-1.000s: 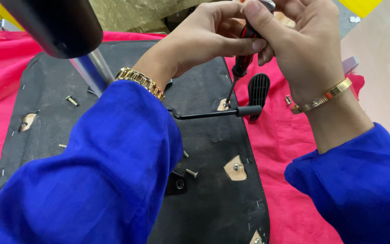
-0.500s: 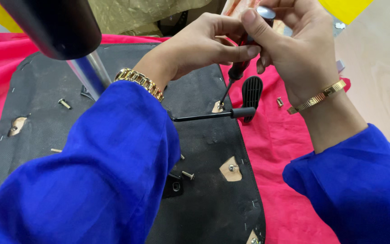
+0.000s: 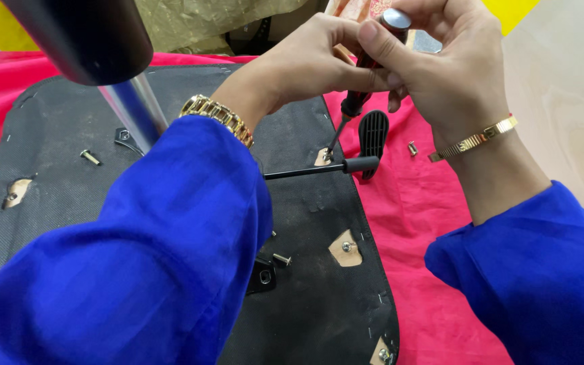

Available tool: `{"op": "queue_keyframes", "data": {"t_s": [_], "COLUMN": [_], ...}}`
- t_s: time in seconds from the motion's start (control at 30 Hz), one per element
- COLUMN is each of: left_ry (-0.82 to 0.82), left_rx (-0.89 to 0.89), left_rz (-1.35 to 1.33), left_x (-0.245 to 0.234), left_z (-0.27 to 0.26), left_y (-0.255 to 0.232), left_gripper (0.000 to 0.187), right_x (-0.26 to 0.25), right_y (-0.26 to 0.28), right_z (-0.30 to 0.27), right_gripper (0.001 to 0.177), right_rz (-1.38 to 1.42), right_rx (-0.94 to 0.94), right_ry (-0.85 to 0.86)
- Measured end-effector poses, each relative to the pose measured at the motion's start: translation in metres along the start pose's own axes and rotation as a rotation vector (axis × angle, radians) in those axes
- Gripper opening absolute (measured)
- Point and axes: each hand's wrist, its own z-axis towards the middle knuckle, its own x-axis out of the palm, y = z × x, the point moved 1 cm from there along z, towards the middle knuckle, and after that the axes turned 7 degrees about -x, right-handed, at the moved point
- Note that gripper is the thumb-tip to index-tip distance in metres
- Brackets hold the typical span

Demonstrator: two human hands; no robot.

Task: The person uses a screwdriver to fasten screws into the underside of an office chair seat, securing the central gas-lift mechanism. The person repeatedly picks up screws and tightens them into the chair base while the chair remains upside down on a red cloth.

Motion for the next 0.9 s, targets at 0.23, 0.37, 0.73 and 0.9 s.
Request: {"op": "queue_keyframes", "data": {"t_s": [0.23, 0.37, 0.73, 0.9], "left_ry": [0.118, 0.065, 0.060, 0.013], "left_rx": [-0.036, -0.096, 0.086, -0.031], "left_rz": [0.024, -0.104, -0.045, -0.003], "left_x": [-0.022, -0.020, -0.023, -0.031], "left_z": [0.013, 0.007, 0.009, 0.004], "left_y": [-0.010, 0.000, 0.004, -0.001], "left_gripper": [0.039, 0.038, 0.027, 0.047], "right_x": [0.001, -0.002, 0.012, 0.011], "right_y": [-0.004, -0.008, -0.008, -0.008], "right_z": [0.002, 0.006, 0.007, 0.004], "right_gripper": [0.025, 0.022, 0.023, 0.021], "right_rz": [0.249, 0.220, 0.097, 0.122], "right_rx": [0.046, 0.022, -0.093, 0.007], "right_ry": [0.067, 0.094, 0.138, 0.063]}}
